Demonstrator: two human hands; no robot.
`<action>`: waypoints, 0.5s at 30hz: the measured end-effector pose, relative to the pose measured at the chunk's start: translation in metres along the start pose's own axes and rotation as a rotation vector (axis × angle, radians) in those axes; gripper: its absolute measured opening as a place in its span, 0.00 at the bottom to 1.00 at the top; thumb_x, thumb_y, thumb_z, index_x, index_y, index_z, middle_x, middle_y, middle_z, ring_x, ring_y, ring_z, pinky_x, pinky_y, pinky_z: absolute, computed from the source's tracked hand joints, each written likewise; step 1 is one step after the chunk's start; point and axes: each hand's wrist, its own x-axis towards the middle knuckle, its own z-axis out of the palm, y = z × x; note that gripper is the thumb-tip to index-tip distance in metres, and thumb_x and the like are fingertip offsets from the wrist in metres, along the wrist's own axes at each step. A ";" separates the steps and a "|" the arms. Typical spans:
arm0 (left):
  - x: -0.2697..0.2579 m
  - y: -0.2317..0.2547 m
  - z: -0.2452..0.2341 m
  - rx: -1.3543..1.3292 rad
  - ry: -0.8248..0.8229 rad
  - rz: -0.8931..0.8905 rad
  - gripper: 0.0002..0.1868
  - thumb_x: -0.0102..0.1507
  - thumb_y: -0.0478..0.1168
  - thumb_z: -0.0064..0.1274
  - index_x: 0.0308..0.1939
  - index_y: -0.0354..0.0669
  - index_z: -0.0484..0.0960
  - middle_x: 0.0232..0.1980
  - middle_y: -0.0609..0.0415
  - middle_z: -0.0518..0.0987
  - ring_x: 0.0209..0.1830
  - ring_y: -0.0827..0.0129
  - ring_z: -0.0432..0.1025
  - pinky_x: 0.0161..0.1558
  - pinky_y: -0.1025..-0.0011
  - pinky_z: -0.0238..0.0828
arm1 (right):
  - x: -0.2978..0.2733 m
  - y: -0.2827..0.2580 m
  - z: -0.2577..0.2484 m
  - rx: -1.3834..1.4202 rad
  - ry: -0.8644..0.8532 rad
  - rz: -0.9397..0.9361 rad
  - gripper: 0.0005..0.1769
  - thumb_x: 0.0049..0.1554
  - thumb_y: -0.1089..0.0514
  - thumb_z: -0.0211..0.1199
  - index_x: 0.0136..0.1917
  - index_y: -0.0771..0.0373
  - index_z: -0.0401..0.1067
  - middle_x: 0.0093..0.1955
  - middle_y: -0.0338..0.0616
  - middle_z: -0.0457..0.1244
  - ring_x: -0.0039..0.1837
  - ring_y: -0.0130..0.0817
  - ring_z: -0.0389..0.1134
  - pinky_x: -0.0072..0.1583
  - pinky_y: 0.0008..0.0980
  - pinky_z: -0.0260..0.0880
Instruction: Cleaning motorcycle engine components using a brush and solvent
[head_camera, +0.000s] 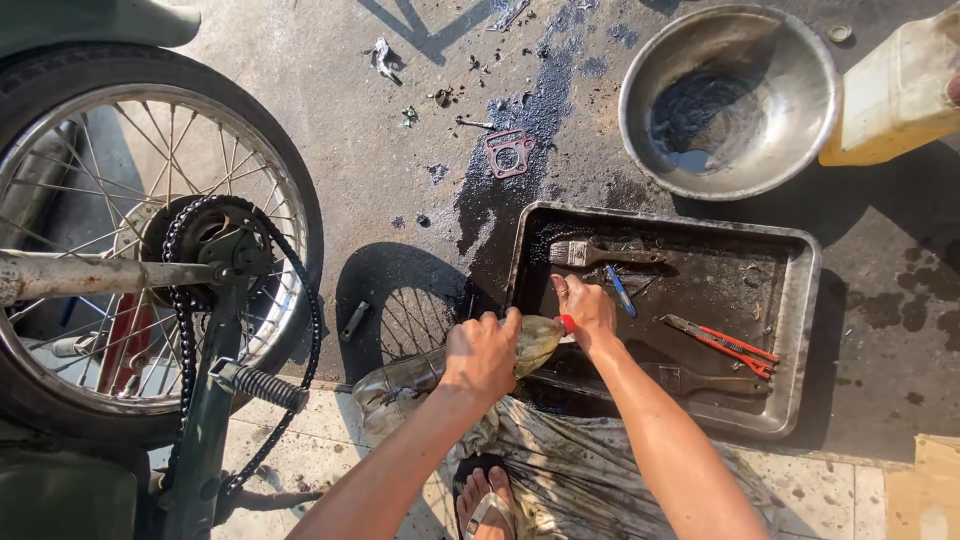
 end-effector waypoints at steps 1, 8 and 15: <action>0.000 0.000 -0.001 -0.002 0.001 0.005 0.42 0.56 0.46 0.61 0.74 0.47 0.65 0.49 0.43 0.82 0.36 0.60 0.79 0.33 0.66 0.75 | 0.007 0.005 0.003 -0.004 0.002 0.004 0.25 0.66 0.36 0.55 0.37 0.52 0.71 0.28 0.42 0.67 0.30 0.41 0.71 0.31 0.40 0.71; 0.013 0.004 0.016 0.087 0.004 -0.016 0.39 0.60 0.47 0.59 0.74 0.46 0.63 0.48 0.44 0.82 0.38 0.62 0.78 0.34 0.68 0.73 | 0.018 -0.009 -0.006 0.880 -0.172 0.395 0.14 0.69 0.50 0.50 0.52 0.57 0.74 0.36 0.44 0.67 0.26 0.25 0.60 0.29 0.19 0.60; 0.004 0.018 0.021 -0.043 0.118 -0.023 0.45 0.52 0.43 0.66 0.72 0.47 0.62 0.49 0.48 0.79 0.48 0.52 0.77 0.43 0.60 0.68 | 0.025 -0.028 -0.039 1.794 -0.107 0.726 0.44 0.57 0.17 0.35 0.43 0.57 0.72 0.23 0.31 0.42 0.25 0.28 0.42 0.31 0.32 0.45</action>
